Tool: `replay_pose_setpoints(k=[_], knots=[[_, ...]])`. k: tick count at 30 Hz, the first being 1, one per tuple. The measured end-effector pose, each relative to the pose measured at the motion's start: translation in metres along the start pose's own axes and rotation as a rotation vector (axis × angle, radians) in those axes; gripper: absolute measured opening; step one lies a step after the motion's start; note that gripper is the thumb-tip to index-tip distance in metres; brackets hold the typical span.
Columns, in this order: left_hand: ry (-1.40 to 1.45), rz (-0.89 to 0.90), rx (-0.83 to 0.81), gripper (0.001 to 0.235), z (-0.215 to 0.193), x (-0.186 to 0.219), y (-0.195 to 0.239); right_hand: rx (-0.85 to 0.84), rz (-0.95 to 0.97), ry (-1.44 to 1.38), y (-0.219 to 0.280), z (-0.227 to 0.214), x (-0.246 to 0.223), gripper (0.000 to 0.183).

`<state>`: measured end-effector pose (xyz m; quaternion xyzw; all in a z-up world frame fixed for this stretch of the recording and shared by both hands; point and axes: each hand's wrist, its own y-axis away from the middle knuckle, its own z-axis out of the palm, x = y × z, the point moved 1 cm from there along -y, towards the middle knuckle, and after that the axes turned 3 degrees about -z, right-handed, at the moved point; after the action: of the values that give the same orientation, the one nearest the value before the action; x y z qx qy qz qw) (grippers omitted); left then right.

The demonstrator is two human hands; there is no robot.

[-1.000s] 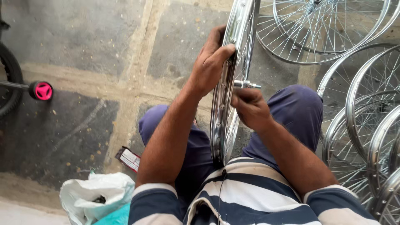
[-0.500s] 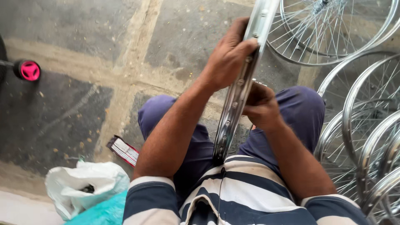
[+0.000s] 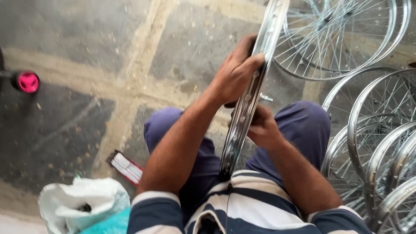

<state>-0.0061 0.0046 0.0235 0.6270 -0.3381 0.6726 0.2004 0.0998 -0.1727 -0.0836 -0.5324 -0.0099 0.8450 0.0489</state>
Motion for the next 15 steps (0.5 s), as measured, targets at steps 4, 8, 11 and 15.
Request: replay_pose_setpoints(k=[4,8,11,15], knots=[[0.022,-0.143,-0.048,0.046,-0.003,0.008,0.002,-0.056,-0.004,-0.248,-0.002,0.002,-0.023,0.043],[-0.020,-0.044,-0.005,0.045,0.003,0.010,0.003,-0.092,-0.129,-0.040,-0.013,0.018,-0.020,0.041],[0.022,-0.056,-0.006,0.044,-0.001,0.011,0.003,-0.129,-0.135,0.178,-0.013,0.016,-0.019,0.049],[0.079,-0.145,-0.057,0.044,-0.003,0.008,-0.003,-0.058,-0.014,-0.213,-0.013,0.004,-0.028,0.023]])
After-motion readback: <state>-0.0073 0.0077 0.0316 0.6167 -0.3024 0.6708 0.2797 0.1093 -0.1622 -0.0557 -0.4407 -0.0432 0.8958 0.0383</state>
